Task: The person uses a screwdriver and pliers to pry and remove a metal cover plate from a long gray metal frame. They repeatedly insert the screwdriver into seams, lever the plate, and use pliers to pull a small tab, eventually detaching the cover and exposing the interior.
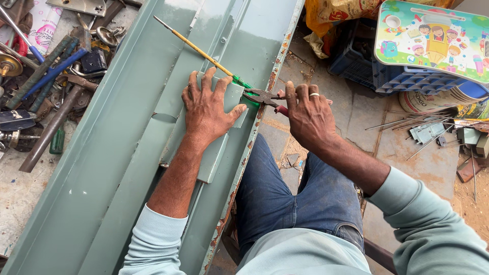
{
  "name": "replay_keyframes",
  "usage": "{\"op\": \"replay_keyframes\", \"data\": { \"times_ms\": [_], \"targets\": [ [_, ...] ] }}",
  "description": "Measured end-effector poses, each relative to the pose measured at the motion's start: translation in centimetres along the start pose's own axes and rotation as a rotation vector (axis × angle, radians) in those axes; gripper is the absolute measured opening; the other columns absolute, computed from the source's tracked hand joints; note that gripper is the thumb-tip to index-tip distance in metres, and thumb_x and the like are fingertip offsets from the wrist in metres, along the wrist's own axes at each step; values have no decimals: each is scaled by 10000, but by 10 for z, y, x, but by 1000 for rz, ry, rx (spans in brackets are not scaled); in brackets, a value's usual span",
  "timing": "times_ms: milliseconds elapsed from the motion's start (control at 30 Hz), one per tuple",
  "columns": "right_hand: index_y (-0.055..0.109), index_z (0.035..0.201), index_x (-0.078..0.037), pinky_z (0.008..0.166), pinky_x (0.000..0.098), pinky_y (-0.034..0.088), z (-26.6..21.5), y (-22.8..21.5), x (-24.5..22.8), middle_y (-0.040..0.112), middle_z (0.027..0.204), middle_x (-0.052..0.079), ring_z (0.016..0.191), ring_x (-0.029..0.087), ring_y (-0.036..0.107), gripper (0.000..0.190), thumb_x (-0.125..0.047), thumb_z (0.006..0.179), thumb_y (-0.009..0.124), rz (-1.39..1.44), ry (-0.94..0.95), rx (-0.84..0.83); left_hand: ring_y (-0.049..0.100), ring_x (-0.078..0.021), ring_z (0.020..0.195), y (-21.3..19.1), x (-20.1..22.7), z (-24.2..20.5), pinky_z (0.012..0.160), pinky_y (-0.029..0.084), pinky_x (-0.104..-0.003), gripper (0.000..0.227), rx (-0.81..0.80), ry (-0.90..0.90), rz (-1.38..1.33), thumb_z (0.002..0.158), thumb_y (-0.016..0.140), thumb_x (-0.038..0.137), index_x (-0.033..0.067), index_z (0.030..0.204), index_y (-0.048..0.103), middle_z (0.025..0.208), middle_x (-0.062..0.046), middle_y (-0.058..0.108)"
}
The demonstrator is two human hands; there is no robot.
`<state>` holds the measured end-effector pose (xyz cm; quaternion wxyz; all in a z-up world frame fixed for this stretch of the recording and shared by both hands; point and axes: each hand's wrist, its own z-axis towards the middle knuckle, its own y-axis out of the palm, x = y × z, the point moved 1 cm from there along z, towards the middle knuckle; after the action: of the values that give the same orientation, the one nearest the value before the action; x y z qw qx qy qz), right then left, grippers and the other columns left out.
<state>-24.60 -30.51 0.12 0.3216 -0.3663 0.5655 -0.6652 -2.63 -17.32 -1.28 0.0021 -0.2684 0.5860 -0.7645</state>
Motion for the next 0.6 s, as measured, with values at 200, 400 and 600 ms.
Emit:
{"op": "replay_keyframes", "data": {
  "times_ms": [200,400,600],
  "targets": [
    [563,1297,-82,847,483,487,16,-17,6,556,1031,165,959,266,561,520,-522,1052,435,-38,-102,-111,227,-489,1435,3,-4,2,1132,215,-711,761,-4,3,-26,793,835,540,197,1411,554,1512,-173,356],
    [564,1304,-79,659,441,511,21,-18,11,547,1013,163,873,272,586,519,-512,1042,451,39,-78,-208,208,-496,1434,5,-7,3,1129,200,-710,768,-25,-9,-39,791,836,551,195,1409,553,1510,-177,349],
    [581,1241,-50,690,391,512,10,-11,14,572,1012,117,925,250,602,423,-427,1078,481,-337,-243,165,229,-483,1452,2,-5,4,1149,196,-717,772,-2,-2,-41,793,846,549,189,1414,562,1526,-179,352]
  ]
}}
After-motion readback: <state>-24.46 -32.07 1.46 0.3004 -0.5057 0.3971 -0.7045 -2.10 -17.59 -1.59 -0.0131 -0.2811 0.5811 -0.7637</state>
